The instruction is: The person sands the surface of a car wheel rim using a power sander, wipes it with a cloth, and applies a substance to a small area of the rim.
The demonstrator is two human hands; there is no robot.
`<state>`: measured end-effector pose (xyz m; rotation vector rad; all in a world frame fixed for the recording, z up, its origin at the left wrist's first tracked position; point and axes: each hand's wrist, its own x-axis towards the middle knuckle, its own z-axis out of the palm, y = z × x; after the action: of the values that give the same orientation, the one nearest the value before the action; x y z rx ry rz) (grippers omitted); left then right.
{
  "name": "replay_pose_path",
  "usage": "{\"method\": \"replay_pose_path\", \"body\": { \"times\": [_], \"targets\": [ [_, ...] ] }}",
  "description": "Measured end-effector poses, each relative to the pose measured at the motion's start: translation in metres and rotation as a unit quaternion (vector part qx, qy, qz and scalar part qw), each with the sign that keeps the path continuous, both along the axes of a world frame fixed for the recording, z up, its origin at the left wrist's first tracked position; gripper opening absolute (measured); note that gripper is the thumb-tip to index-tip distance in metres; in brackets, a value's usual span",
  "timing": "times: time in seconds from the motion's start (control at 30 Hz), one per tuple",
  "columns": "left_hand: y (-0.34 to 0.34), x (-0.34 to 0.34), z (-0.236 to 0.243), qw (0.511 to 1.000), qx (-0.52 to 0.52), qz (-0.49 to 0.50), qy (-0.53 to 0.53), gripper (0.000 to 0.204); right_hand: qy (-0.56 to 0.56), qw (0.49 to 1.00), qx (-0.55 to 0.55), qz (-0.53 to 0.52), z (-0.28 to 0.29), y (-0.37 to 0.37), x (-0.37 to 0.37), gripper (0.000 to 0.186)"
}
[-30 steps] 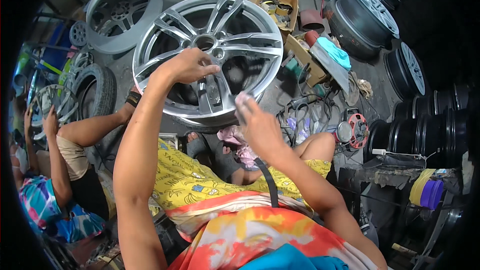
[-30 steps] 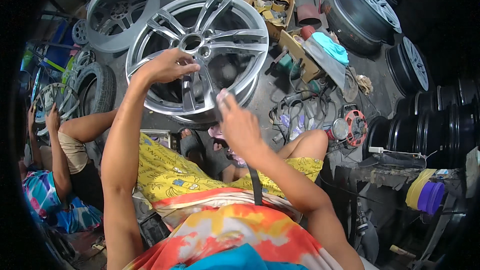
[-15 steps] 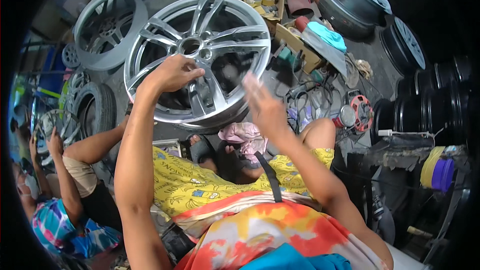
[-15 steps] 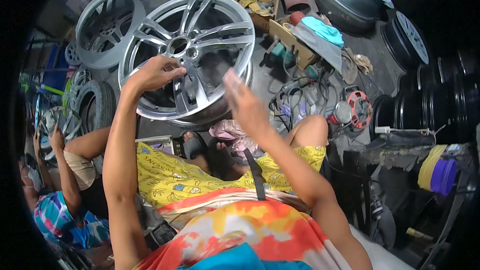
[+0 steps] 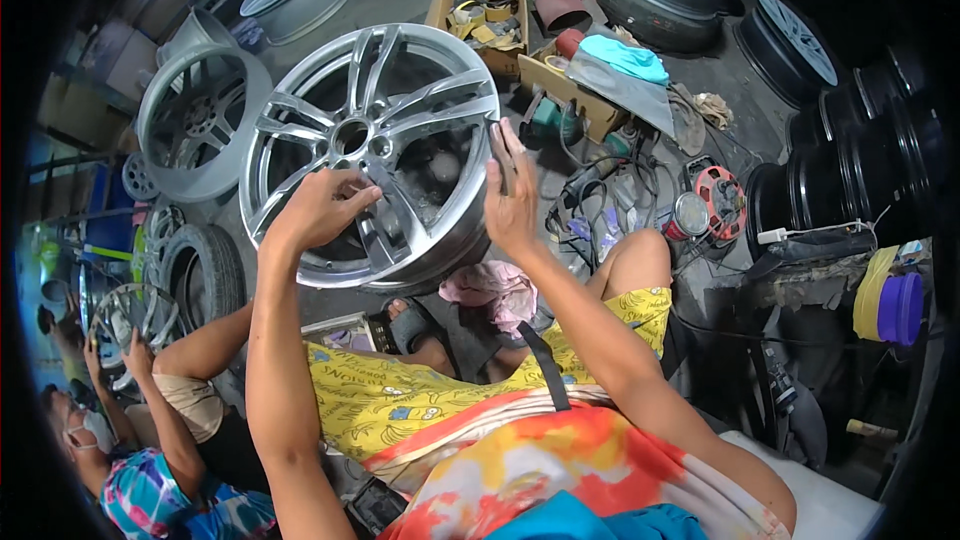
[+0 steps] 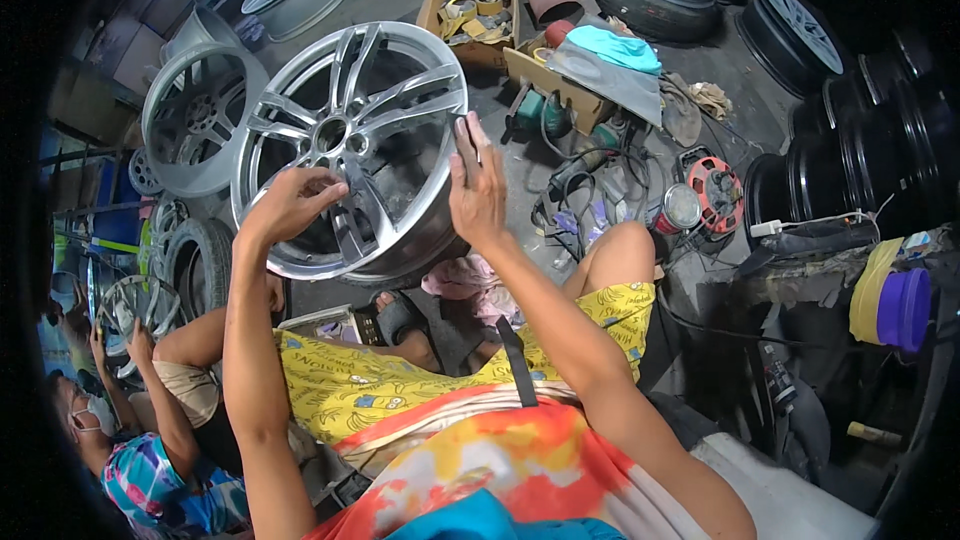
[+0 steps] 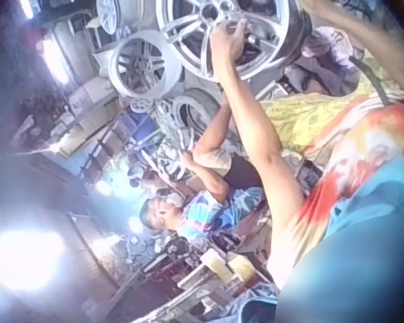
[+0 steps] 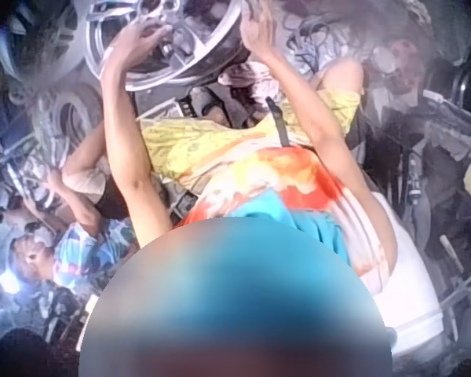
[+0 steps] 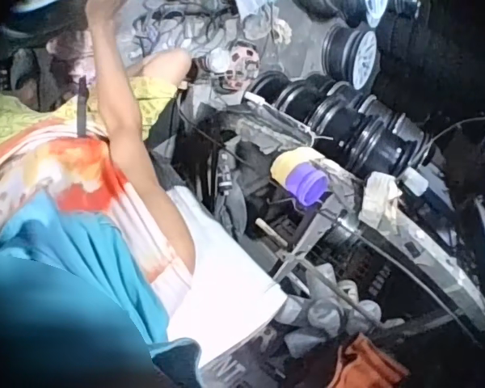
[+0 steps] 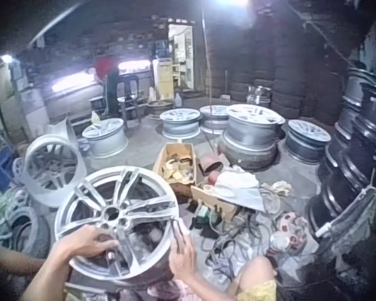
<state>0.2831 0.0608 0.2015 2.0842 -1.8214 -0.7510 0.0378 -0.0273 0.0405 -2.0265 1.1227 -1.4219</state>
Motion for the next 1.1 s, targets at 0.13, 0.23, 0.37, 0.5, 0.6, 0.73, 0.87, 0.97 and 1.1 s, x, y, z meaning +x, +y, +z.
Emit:
{"method": "replay_pose_path", "body": {
  "times": [0.13,0.23,0.37,0.5,0.6,0.73,0.87,0.97,1.1],
  "targets": [
    [-0.003,0.003,-0.005,1.000,0.029,0.012,0.002,0.035,-0.074,0.989,0.030,0.122,-0.012,0.091,0.009,0.054],
    [-0.013,-0.012,0.000,0.998,0.048,-0.009,0.039,0.033,0.034,0.988,0.000,0.152,-0.019,0.115,-0.001,0.057],
    [-0.017,-0.035,0.006,0.997,0.037,-0.068,0.012,0.035,-0.010,0.998,0.001,0.055,0.001,0.008,-0.010,0.046],
    [-0.016,-0.040,-0.013,0.996,0.012,-0.083,0.035,0.043,0.089,0.989,0.030,0.117,0.031,-0.041,-0.031,0.041],
    [-0.019,-0.041,-0.036,0.993,-0.009,-0.120,-0.018,0.057,0.160,0.968,-0.071,0.182,0.023,0.006,-0.047,0.043],
    [-0.028,-0.057,-0.031,0.980,0.025,-0.162,-0.115,0.065,0.204,0.955,-0.100,0.189,0.034,-0.033,-0.057,0.042],
    [-0.036,-0.057,-0.050,0.975,0.051,-0.163,-0.139,0.077,0.205,0.959,-0.085,0.176,0.029,-0.047,-0.048,0.043],
    [-0.037,-0.053,-0.055,0.968,0.067,-0.148,-0.190,0.083,0.189,0.952,-0.091,0.225,0.035,-0.016,-0.061,0.044],
    [-0.048,-0.054,-0.047,0.959,0.126,-0.162,-0.196,0.088,0.169,0.962,-0.086,0.196,0.040,-0.061,-0.055,0.040]
  ]
}}
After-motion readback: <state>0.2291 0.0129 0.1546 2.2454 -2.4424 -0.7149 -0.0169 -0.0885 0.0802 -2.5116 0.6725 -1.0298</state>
